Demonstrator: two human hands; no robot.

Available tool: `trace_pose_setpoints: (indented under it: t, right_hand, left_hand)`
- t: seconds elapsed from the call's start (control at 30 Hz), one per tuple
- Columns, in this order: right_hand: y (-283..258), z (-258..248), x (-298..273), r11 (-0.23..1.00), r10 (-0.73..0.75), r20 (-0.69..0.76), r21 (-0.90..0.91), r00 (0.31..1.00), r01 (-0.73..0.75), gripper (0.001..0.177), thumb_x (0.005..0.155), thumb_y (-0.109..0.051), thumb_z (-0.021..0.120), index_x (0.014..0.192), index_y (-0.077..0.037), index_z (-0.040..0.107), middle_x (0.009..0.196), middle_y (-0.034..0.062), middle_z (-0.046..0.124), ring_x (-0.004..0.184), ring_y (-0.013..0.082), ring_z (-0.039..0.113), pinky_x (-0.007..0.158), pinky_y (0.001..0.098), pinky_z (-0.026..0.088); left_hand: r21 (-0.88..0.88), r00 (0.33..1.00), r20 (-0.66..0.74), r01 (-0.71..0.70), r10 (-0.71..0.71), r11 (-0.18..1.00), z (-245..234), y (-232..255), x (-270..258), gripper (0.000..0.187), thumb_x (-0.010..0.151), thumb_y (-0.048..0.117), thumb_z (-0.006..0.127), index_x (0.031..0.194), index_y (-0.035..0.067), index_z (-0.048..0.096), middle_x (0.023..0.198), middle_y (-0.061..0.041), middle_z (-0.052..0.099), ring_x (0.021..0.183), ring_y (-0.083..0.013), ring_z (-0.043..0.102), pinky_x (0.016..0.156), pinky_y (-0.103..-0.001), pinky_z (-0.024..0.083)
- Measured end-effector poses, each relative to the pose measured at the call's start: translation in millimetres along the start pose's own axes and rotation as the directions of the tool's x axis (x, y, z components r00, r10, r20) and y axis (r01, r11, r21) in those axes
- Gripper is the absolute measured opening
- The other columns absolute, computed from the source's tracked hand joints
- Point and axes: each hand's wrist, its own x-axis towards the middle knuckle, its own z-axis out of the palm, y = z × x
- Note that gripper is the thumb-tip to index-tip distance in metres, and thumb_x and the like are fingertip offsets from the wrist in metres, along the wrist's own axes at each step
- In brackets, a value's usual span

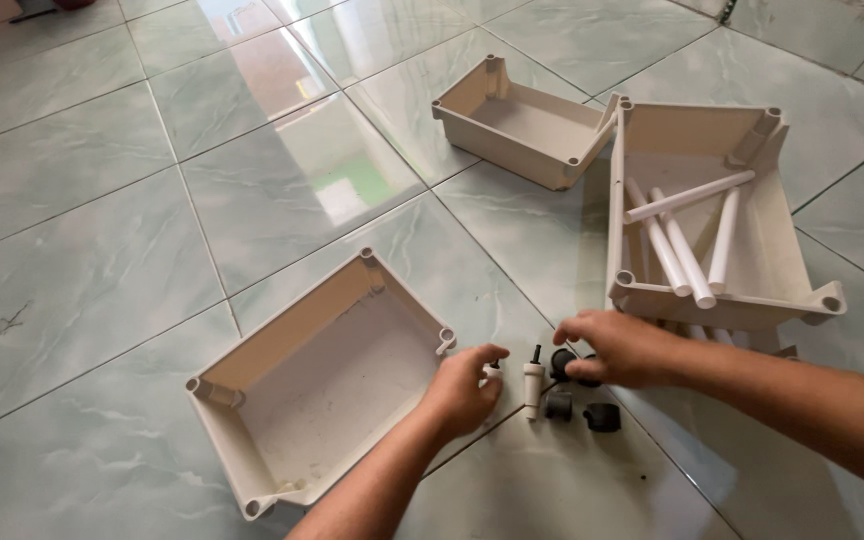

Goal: The person assembles a multi-tiered plastic storage unit on a tiled floor. They attach black wheels to white legs, insert the legs into the bottom tray, and then stack additional trays onto the legs to form a vertical unit.

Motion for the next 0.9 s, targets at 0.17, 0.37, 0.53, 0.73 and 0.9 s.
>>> trace_pose_setpoints:
  t: [0.17,0.37,0.53,0.73,0.9]
  right_hand:
    - [-22.5,-14.8,28.6,0.992,-0.072,-0.120,0.091,0.990,0.083,0.031,0.086,-0.019,0.069,0.116,-0.011,0.070,0.114,0.0099,0.073,0.107,0.0247,0.069,0.092,0.0401,0.055]
    - [-84.3,-24.1,46.6,0.928,0.073,-0.049,0.370,0.996,-0.050,0.025,0.093,-0.011,0.055,0.107,-0.006,0.074,0.099,0.0081,0.078,0.084,0.0182,0.076,0.078,0.0381,0.060]
    - [-85.9,-1.7,65.4,0.987,0.157,-0.022,-0.015,0.987,-0.157,0.029,0.093,-0.010,0.060,0.119,-0.018,0.071,0.118,0.0066,0.071,0.105,0.0252,0.067,0.089,0.0408,0.054]
    - [-36.2,51.7,64.0,0.919,-0.180,0.036,-0.349,0.983,0.181,0.035,0.086,-0.005,0.064,0.118,-0.019,0.065,0.124,0.0054,0.061,0.111,0.0280,0.064,0.088,0.0426,0.054]
    - [-44.4,44.0,48.0,0.949,-0.184,0.064,-0.247,0.981,0.194,0.023,0.087,-0.020,0.074,0.108,-0.015,0.068,0.110,0.0046,0.066,0.105,0.0271,0.066,0.088,0.0410,0.053]
  left_hand:
    - [-0.082,0.992,-0.113,0.053,-0.063,0.995,-32.7,12.0,-14.3,0.029,0.092,0.008,0.059,0.118,0.009,0.071,0.108,-0.011,0.076,0.094,-0.0204,0.074,0.082,-0.035,0.059]
    - [-0.049,0.936,-0.322,0.136,-0.144,0.990,-59.8,-4.5,-26.7,0.026,0.089,0.011,0.062,0.112,0.010,0.074,0.089,-0.012,0.077,0.084,-0.0236,0.076,0.079,-0.037,0.057]
    - [0.012,0.908,-0.361,0.230,-0.210,0.973,-68.8,-32.2,-47.4,0.023,0.086,0.011,0.062,0.106,0.009,0.072,0.093,-0.013,0.077,0.088,-0.0277,0.075,0.082,-0.039,0.056]
    - [0.084,0.983,-0.114,0.151,-0.141,0.985,-39.4,-20.3,-63.7,0.019,0.088,0.015,0.063,0.104,0.010,0.073,0.094,-0.013,0.075,0.089,-0.0292,0.074,0.083,-0.040,0.057]
    - [0.150,0.997,-0.004,0.073,-0.073,0.986,-14.7,-2.8,-55.4,0.027,0.088,0.019,0.067,0.113,0.009,0.066,0.102,-0.014,0.071,0.098,-0.0327,0.068,0.085,-0.044,0.053]
